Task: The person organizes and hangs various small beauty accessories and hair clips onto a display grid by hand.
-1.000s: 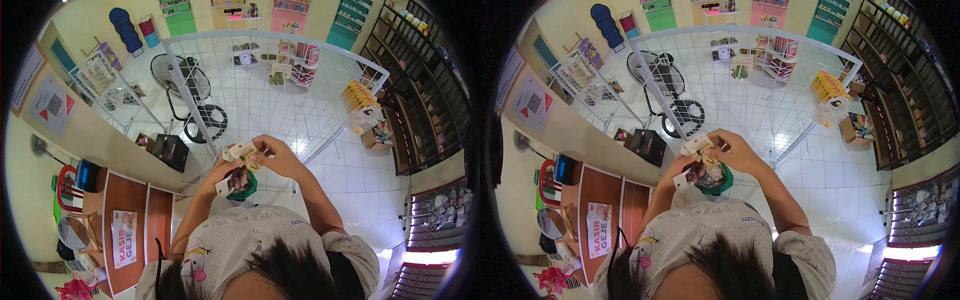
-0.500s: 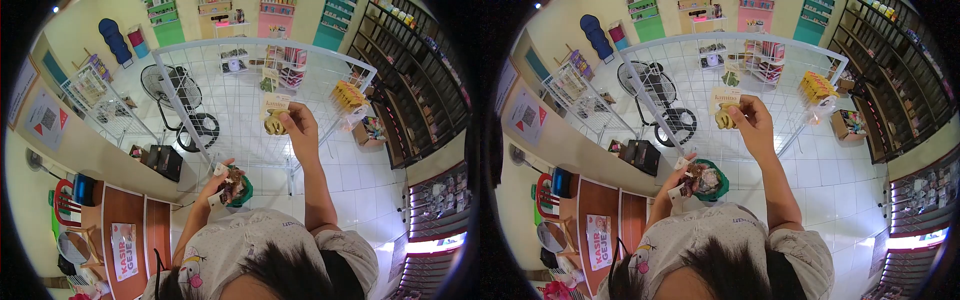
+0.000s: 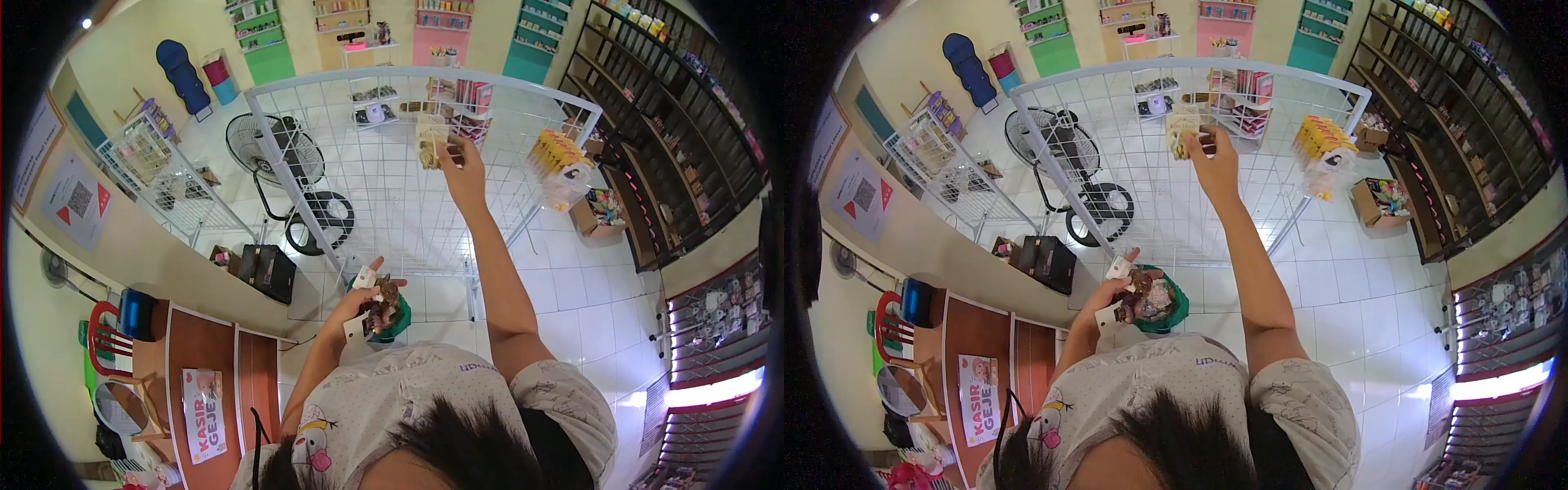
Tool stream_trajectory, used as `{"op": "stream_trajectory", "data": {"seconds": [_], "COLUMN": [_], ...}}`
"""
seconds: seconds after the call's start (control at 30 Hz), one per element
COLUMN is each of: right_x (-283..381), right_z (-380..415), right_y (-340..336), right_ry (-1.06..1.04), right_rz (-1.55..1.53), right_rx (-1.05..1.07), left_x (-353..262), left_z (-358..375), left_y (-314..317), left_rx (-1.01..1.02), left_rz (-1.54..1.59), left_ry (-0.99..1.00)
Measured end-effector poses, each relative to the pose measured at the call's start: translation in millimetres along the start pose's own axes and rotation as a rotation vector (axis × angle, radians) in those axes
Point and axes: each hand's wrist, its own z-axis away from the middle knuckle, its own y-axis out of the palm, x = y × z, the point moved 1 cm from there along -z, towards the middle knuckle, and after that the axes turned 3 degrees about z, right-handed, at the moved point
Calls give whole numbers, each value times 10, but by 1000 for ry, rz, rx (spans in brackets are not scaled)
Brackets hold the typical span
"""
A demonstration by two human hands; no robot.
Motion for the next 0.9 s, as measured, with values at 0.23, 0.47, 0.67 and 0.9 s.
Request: {"op": "stream_trajectory", "data": {"seconds": [0.23, 0.47, 0.67, 0.9], "right_x": [-117, 382, 819, 886], "right_z": [600, 1127, 914, 586], "right_y": [-35, -71, -258, -296], "right_ry": [188, 390, 32, 19], "right_rz": [109, 53, -86, -264], "right_rx": [-79, 980, 583, 206], "left_x": [-89, -297, -332, -103], "left_z": [-56, -87, -68, -80], "left_y": [140, 242, 323, 27], "left_rx": [-49, -59, 122, -187], "left_rz": [-116, -480, -341, 148], "left_ry": [-37, 14, 125, 142]}}
